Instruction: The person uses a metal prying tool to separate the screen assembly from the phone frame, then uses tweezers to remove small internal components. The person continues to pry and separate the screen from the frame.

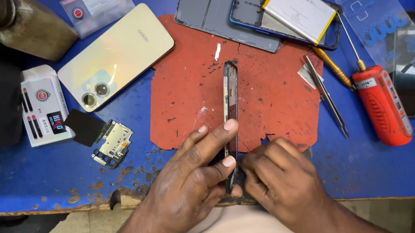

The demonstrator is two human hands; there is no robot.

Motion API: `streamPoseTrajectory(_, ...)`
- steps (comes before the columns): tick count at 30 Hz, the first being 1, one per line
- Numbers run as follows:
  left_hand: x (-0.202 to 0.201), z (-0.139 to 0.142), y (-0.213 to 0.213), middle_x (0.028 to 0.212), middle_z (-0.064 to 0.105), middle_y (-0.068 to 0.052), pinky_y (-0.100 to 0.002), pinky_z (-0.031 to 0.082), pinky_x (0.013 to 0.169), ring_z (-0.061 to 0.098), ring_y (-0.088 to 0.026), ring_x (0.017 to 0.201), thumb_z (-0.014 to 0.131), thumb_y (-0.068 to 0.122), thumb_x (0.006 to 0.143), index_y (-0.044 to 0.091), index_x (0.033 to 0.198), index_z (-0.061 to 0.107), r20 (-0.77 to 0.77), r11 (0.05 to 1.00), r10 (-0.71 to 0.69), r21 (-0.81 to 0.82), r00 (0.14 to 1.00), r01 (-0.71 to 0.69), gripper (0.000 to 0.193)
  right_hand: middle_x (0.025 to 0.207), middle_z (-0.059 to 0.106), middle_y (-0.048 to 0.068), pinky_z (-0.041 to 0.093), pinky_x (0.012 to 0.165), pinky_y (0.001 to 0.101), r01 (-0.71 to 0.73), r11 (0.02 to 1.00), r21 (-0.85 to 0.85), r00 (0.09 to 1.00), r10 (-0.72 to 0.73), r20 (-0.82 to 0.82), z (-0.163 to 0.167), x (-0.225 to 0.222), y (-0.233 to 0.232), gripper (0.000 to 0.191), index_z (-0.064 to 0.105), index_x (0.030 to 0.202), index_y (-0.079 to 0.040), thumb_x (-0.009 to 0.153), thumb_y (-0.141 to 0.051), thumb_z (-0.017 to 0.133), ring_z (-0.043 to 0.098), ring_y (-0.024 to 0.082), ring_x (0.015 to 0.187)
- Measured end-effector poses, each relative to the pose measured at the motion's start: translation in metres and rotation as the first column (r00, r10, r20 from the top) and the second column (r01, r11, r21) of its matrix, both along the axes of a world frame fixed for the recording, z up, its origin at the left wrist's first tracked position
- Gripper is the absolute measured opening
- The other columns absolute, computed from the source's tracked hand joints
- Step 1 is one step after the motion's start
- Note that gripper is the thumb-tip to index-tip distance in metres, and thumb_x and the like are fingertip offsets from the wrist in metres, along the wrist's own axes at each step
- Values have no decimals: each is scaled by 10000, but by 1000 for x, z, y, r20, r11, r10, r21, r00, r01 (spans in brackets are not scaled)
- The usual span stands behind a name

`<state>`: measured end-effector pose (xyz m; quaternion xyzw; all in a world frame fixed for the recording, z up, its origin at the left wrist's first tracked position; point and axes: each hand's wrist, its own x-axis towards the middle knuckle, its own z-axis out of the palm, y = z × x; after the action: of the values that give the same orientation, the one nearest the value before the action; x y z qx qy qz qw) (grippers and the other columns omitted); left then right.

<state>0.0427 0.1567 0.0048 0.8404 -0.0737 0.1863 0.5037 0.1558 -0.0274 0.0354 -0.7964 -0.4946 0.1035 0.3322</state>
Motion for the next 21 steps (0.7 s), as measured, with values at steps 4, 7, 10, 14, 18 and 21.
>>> streamPoseTrajectory(4, 0, 1, 1, 1557, 466, -237, -548, 464, 1202, 610, -392, 1367, 880, 104, 855, 50, 1214, 536, -2, 1000, 3, -3, 1000, -3, 500, 928, 663, 97, 526, 731, 386, -33, 999, 19, 999, 33, 4, 1, 4, 1, 232, 654, 948, -9, 769, -66, 789, 641, 266, 828)
streamPoseTrajectory(7, 0, 2, 0, 1559, 465, -238, -546, 463, 1203, 607, -381, 1367, 875, 99, 856, 48, 1199, 540, -6, 1000, 5, -8, 1000, -5, 482, 941, 657, 115, 537, 743, 379, 80, 997, 16, 997, -80, 12, 0, 4, 2, 238, 667, 995, 15, 782, -20, 766, 656, 285, 860)
streamPoseTrajectory(10, -1, 3, 0, 1562, 471, -234, -546, 464, 1210, 610, -372, 1378, 858, 70, 861, 54, 1187, 550, -15, 1000, 11, 13, 1000, -11, 450, 936, 660, 119, 535, 723, 376, 60, 998, -6, 998, -60, -9, 0, 3, 2, 245, 671, 1000, 21, 777, -14, 765, 654, 281, 839)
streamPoseTrajectory(14, -1, 2, 0, 1552, 474, -232, -548, 464, 1198, 613, -365, 1364, 880, 120, 848, 54, 1174, 552, -15, 1000, 9, 4, 1000, -9, 467, 947, 668, 119, 529, 725, 387, -21, 1000, 9, 1000, 21, 11, 2, 1, 1, 258, 664, 990, 17, 761, -30, 773, 648, 282, 834)
streamPoseTrajectory(18, 0, 2, 0, 1562, 475, -222, -550, 462, 1215, 577, -377, 1419, 867, 90, 876, 53, 1161, 536, -6, 1000, 9, -6, 1000, -9, 438, 943, 667, 105, 530, 729, 382, 6, 1000, 17, 1000, -6, -12, 1, 0, 0, 242, 664, 983, -1, 773, -35, 779, 653, 268, 839)
streamPoseTrajectory(21, -1, 2, 1, 1562, 467, -232, -554, 465, 1211, 568, -364, 1420, 858, 79, 877, 43, 1177, 538, -6, 1000, 3, -12, 1000, -3, 440, 946, 661, 114, 528, 719, 382, 43, 999, -2, 999, -43, -8, 0, 1, 0, 253, 660, 999, 10, 777, -31, 774, 651, 281, 847)
